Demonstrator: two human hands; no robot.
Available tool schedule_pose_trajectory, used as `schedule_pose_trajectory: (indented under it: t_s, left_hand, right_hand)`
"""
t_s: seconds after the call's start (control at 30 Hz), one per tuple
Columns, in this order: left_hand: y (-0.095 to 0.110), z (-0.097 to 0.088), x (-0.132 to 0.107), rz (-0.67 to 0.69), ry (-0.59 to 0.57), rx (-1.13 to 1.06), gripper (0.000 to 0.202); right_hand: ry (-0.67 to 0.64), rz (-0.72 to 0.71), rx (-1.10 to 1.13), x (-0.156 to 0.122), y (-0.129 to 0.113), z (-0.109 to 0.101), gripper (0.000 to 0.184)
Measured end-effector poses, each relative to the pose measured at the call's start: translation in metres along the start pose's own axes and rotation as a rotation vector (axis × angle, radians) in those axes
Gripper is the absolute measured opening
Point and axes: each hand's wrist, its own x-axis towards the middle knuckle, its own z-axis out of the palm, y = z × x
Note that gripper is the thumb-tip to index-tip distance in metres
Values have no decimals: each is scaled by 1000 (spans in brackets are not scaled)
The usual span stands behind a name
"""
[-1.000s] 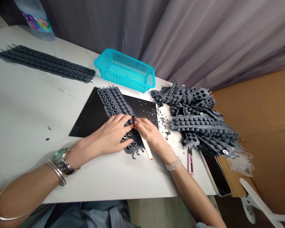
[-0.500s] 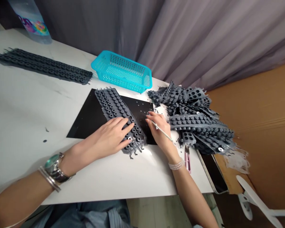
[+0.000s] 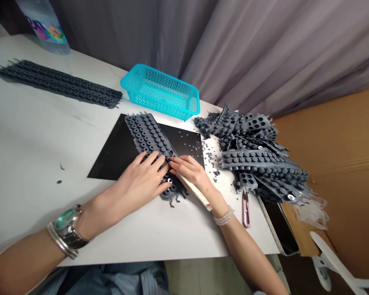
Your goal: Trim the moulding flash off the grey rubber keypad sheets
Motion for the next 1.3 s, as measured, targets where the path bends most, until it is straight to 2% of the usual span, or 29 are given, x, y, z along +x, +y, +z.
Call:
schedule_pose_trajectory:
  t_s: [0.13,0.4,0.6,0.73,0.77,0.83,0.97,1.13,1.3]
  left_hand:
    - [3,5,-3,-21,-9,6,51]
    - [5,7,-7,-45,-40,8,55]
    - [4,5,-6,-55,-68,-7,56]
    - [5,2,-5,-60,-69,-20,55]
    - [6,2,-5,-59,-66,-18,55]
    - [7,3,-5,-52,-57,-9,57]
    - [9,5,-4,-31,-35,16,58]
    - [9,6,-5,-30,-18,39,54]
    - [8,6,-6,-32,-31,35,56]
  right_hand:
    - [-29,-56,-26,0,5,2,27]
    - [-142,-128,-148,-6,14,7,46]
    - [38,-102,-136,-8,17,7,46]
    - [264,112,-190,-11,17,-4,34]
    - [286,170,-181,-11,15,-8,31]
    - [253,201,-123,-11,10,-12,27]
    - [84,29,-2,-8,-3,-10,32]
    - [45,-95,0,-10,-4,0,51]
    - [1,-117,-107,-14,3,2,53]
